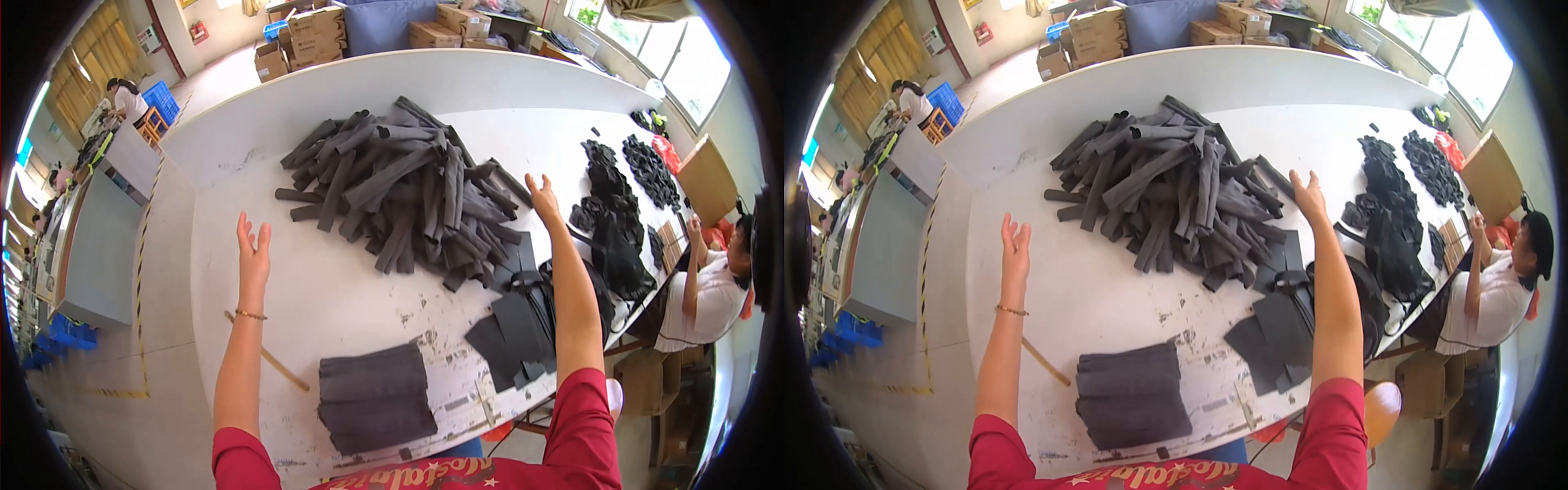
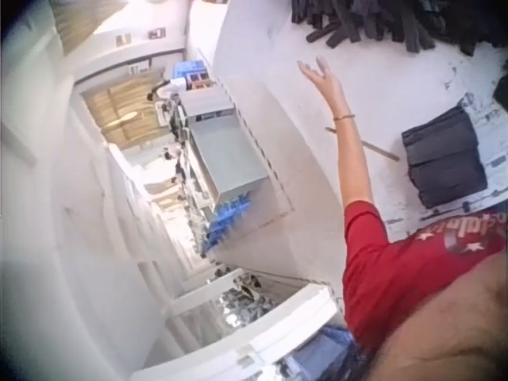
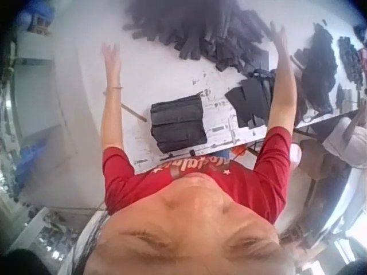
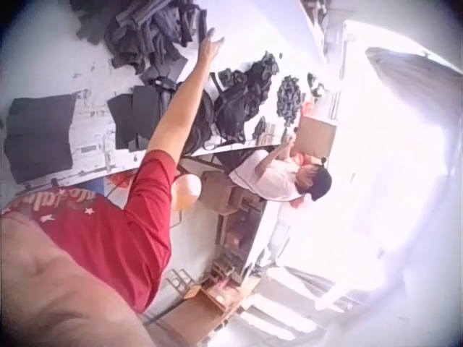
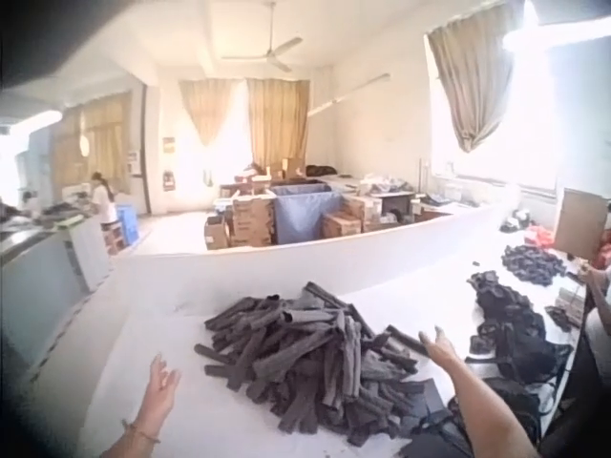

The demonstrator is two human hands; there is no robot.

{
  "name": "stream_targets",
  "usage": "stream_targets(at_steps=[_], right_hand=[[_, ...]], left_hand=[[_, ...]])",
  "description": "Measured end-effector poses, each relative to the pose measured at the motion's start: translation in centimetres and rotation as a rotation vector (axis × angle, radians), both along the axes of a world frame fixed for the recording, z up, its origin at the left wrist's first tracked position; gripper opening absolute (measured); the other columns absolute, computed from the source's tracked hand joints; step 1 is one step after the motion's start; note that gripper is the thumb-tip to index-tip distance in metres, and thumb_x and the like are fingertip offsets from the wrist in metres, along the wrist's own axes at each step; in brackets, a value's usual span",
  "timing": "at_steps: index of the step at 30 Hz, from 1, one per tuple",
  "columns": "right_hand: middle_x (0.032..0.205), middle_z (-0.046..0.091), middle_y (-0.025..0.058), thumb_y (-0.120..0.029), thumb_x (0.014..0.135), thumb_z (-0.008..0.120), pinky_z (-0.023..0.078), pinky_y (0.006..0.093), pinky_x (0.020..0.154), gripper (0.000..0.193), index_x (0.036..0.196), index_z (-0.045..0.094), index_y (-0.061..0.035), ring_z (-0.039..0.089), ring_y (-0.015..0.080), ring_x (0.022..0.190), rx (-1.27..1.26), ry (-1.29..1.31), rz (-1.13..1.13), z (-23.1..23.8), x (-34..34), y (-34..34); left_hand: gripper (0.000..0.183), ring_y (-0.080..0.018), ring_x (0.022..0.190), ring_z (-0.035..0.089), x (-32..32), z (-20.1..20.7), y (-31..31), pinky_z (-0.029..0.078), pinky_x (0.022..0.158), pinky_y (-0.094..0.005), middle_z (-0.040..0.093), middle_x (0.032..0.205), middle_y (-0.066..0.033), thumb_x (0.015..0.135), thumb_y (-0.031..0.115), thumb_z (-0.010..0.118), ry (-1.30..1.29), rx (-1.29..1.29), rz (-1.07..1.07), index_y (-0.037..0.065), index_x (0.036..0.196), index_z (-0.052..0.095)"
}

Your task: The recorder is assembling and inspecting black padded straps, likely for backpacks or luggage, in a factory setting.

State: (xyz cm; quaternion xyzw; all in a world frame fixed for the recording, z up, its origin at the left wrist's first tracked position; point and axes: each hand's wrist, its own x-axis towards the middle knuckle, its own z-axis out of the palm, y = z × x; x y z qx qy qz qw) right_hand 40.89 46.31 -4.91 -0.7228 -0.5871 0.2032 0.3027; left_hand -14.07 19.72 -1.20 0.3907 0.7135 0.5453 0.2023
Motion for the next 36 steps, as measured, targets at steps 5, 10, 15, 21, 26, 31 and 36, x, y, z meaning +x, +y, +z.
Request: stream_targets(at_steps=[5,10,15,21,26,31,36], right_hand=[[0.138,0.051,0.0240,-0.073,0.088,0.040,0.035,0.0469,0.108,0.086,0.146,0.040,-0.0092,0.045,0.0410,0.131,-0.185,-0.148,0.397,-2.1,-6.4,1.8],[0.126,0.059,0.0213,-0.067,0.091,0.044,0.041,0.0517,0.100,0.072,0.119,0.064,-0.0031,0.054,0.0377,0.120,-0.264,-0.578,0.503,-0.7,-16.7,-4.7],[0.106,0.066,0.0242,-0.057,0.091,0.052,0.049,0.0471,0.091,0.063,0.104,0.067,0.0022,0.062,0.0403,0.105,-0.265,-0.450,0.617,0.1,-19.7,-13.0],[0.103,0.066,0.0267,-0.051,0.093,0.051,0.050,0.0480,0.086,0.057,0.115,0.058,0.0012,0.064,0.0423,0.100,-0.333,-0.353,0.597,3.0,-18.3,-19.1],[0.102,0.067,0.0269,-0.044,0.093,0.056,0.049,0.0468,0.086,0.054,0.124,0.055,0.0009,0.062,0.0430,0.100,-0.026,-0.321,0.489,4.7,-13.2,-24.1],[0.092,0.069,0.0186,-0.030,0.089,0.064,0.051,0.0434,0.076,0.030,0.101,0.068,-0.0033,0.065,0.0372,0.086,-0.190,-0.117,0.511,7.0,-11.8,-30.4],[0.081,0.065,0.0138,-0.022,0.081,0.071,0.050,0.0454,0.069,0.020,0.084,0.062,-0.0041,0.064,0.0350,0.078,-0.048,-0.307,0.372,2.6,-7.4,-34.6]], left_hand=[[0.070,-0.0291,0.143,0.028,2.6,0.9,7.8,0.026,0.114,-0.0402,0.030,0.155,-0.0149,0.097,0.050,0.051,0.063,0.101,-0.181,0.012,0.152,0.027],[0.060,-0.0241,0.142,0.029,6.0,-0.5,12.1,0.023,0.116,-0.0347,0.032,0.154,-0.0114,0.101,0.046,0.045,0.182,0.196,-0.378,0.009,0.147,0.037],[0.057,-0.0268,0.141,0.031,6.6,-2.7,9.6,0.026,0.115,-0.0355,0.038,0.150,-0.0145,0.100,0.046,0.046,0.150,0.089,-0.481,0.010,0.144,0.042],[0.058,-0.0291,0.142,0.030,7.4,-2.3,5.1,0.024,0.116,-0.0374,0.038,0.149,-0.0170,0.100,0.044,0.048,0.121,0.095,-0.488,0.009,0.145,0.040],[0.035,-0.0228,0.108,0.055,9.4,3.7,1.0,0.043,0.094,-0.0333,0.060,0.118,-0.0118,0.097,0.033,0.057,0.261,0.370,-0.152,0.006,0.120,0.060],[0.018,-0.0176,0.072,0.061,16.7,7.1,-2.1,0.049,0.066,-0.0277,0.062,0.082,-0.0056,0.089,0.022,0.070,0.469,0.301,-0.515,0.004,0.089,0.066],[0.030,-0.0264,0.080,0.063,19.9,3.5,-1.7,0.052,0.068,-0.0361,0.062,0.086,-0.0078,0.081,0.034,0.075,0.872,0.114,-0.443,0.007,0.087,0.064]])
